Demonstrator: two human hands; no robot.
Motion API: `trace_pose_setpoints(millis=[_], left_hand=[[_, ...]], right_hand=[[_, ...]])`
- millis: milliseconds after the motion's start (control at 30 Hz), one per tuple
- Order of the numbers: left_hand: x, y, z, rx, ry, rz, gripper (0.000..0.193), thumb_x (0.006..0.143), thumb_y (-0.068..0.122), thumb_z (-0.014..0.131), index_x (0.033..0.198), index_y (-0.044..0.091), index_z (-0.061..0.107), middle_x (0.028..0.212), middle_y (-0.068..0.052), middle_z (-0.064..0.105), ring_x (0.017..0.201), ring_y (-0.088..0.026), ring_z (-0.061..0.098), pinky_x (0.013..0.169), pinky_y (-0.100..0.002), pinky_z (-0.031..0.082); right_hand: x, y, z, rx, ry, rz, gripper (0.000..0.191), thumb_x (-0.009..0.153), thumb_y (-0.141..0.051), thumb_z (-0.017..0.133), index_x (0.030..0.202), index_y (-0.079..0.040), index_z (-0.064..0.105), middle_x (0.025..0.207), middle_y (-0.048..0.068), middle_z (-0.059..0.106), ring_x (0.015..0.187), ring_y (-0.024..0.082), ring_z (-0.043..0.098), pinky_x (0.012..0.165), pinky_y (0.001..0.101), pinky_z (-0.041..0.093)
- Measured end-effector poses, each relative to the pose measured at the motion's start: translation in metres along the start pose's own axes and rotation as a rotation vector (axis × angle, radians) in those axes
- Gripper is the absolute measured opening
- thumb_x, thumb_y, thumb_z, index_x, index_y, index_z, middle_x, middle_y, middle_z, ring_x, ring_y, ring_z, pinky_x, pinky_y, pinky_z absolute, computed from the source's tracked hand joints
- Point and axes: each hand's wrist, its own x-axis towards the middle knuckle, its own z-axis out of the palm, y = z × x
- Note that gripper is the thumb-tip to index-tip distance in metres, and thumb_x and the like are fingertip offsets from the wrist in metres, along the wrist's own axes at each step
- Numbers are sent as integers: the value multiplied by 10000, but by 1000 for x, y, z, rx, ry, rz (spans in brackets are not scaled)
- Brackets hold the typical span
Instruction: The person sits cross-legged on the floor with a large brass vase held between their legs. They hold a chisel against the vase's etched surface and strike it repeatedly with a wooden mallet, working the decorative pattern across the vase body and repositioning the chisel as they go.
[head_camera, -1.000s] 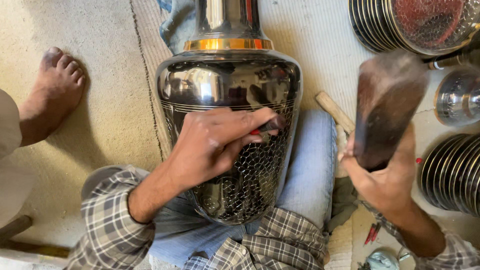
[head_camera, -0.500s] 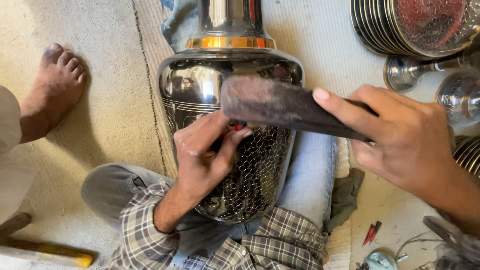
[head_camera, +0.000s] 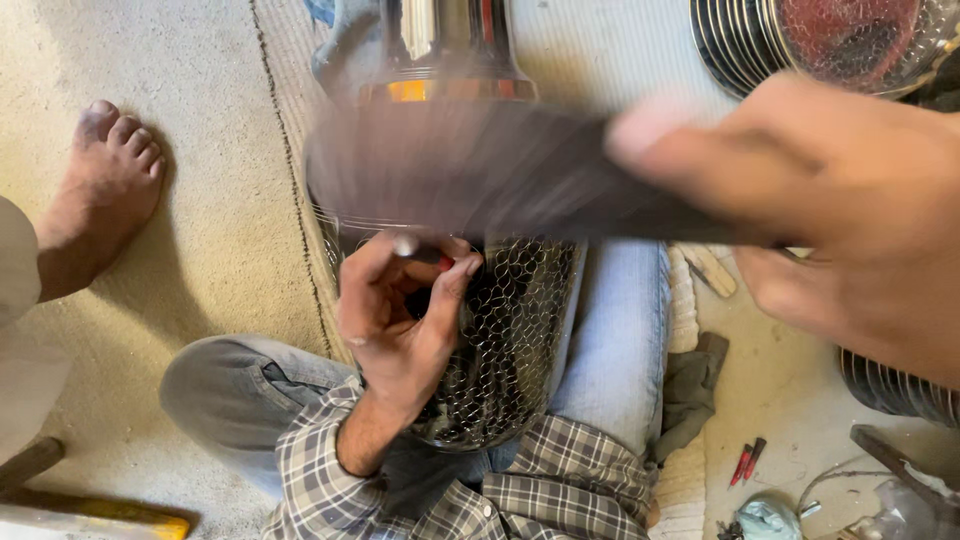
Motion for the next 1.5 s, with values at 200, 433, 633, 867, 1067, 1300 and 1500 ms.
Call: trace_pose_setpoints(millis=[200,433,633,867,1067,1300,1500], left_hand=[[25,10,-9,280,-260,-63,407,932,44,829,1299,36,653,911,-56,776,626,-103,690,550,-256,546],[60,6,-10,281,-641,103,445,967,62,769,1383,160,645,1187,-36,794,814,-117,775,542,-223,593],[84,6,-8,144,-968,81,600,844,-105,655,1387,150,653,1185,-21,785,886,-135,808,480,-233,568],[116,14,5,18,-1182,132,557,817,-68,709,1337,133,680,1231,-56,752,915,-150,801,678,-293,641],[129,22,9,42,-1341,122,577,817,8,748,1359,189,671,1138,-44,777,891,-210,785,647,-362,598],[121,19,15,46,-1260,76,469,874,45,727,1313,207,686,1176,-5,782,877,-152,793,581,-328,605],[126,16,29,109,-1321,113,473,835,118,749,1297,203,696,1021,-6,811,677,-127,738,504,-403,484]], right_hand=[[-18,9,24,210,-45,150,858,792,2,766,1564,-178,440,840,61,630,606,174,631,533,328,548],[-82,3,87,382,205,306,849,726,-49,793,1502,-39,450,996,145,702,767,232,710,653,353,581],[-119,-26,154,474,351,531,725,772,26,764,1431,0,462,1014,213,704,858,262,727,782,371,584],[-137,-61,191,955,660,735,792,839,91,756,1504,-14,338,991,131,615,868,196,639,798,327,556],[-139,-68,204,226,651,442,768,749,101,796,1386,-10,381,1000,220,631,851,305,657,719,424,552],[-141,-76,225,311,645,487,841,747,131,739,1457,0,309,960,233,647,800,320,645,696,419,545],[-149,-83,239,722,729,628,1015,814,177,730,1614,-74,158,986,114,633,848,180,636,801,347,573]])
